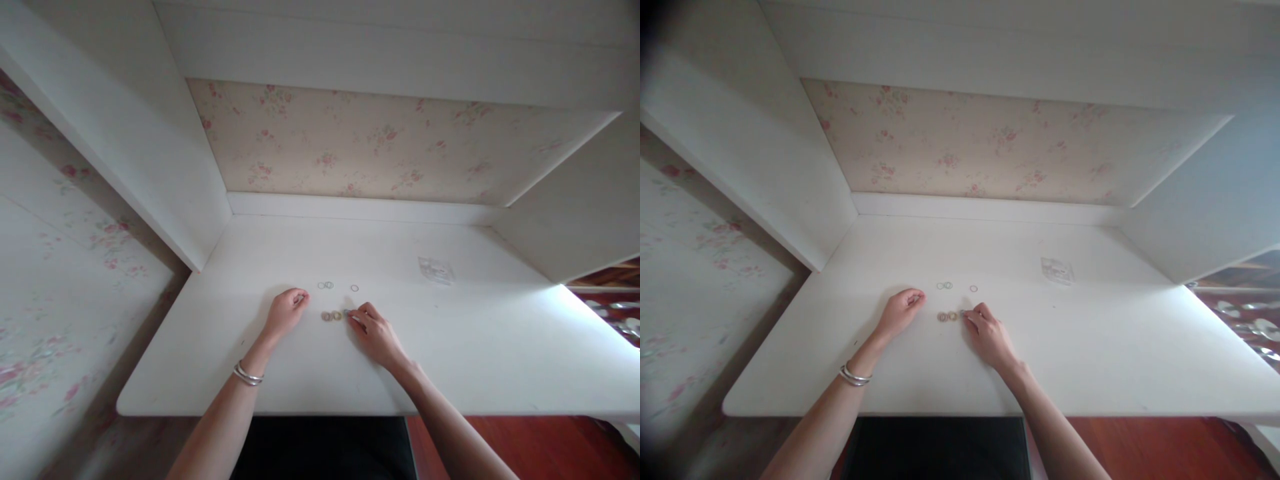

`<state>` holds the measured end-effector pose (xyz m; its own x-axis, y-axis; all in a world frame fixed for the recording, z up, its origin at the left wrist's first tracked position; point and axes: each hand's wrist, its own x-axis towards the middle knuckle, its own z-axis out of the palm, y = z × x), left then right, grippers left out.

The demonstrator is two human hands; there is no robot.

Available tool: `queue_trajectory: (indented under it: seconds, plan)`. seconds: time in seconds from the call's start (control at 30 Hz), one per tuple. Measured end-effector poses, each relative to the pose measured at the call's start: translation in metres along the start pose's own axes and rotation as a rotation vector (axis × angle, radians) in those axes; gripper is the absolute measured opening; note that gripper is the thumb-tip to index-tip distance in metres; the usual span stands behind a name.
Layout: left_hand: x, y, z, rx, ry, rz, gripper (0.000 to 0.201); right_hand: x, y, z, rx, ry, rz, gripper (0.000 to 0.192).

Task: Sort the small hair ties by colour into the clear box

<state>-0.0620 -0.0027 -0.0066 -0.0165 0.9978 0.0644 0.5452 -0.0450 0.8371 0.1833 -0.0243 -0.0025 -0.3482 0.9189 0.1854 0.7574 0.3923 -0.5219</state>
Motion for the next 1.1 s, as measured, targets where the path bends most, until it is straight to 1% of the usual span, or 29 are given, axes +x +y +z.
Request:
queue_trajectory:
  seconds: [0.13, 0.23, 0.33, 0.4, 0.47, 0.6, 0.73, 0.83, 1.0, 1.1]
  plan:
    - [0.000, -0.001, 0.000, -0.023, 0.004, -0.012, 0.028, 0.001, 0.003, -0.003, 0.053, 0.023, 0.005, 0.029]
    - [0.000, -0.001, 0.001, -0.025, 0.001, -0.008, 0.028, 0.008, 0.010, -0.005, 0.077, 0.090, 0.065, 0.029]
    - [0.000, -0.001, 0.001, -0.023, 0.003, -0.005, 0.028, 0.023, 0.020, -0.005, 0.019, 0.145, 0.135, 0.029]
    - [0.000, -0.001, 0.001, -0.019, 0.007, -0.009, 0.028, 0.035, 0.025, -0.004, -0.055, 0.126, 0.170, 0.029]
    - [0.000, -0.002, 0.001, -0.017, 0.013, -0.010, 0.028, 0.044, 0.029, -0.005, -0.120, 0.073, 0.184, 0.028]
    - [0.000, -0.001, 0.001, -0.027, 0.013, -0.008, 0.028, 0.052, 0.031, -0.006, -0.145, 0.018, 0.176, 0.026]
    - [0.001, 0.000, 0.001, -0.023, 0.018, -0.002, 0.027, 0.047, 0.031, -0.007, -0.143, 0.009, 0.154, 0.026]
    - [0.001, 0.002, 0.001, -0.012, 0.025, 0.001, 0.027, 0.038, 0.028, -0.008, -0.131, 0.027, 0.134, 0.026]
    - [0.001, 0.005, 0.001, -0.012, 0.033, -0.018, 0.028, 0.021, 0.021, -0.008, 0.018, 0.068, 0.048, 0.025]
    - [0.001, 0.005, 0.002, -0.016, 0.041, -0.016, 0.028, 0.011, 0.016, -0.007, 0.095, 0.067, 0.009, 0.026]
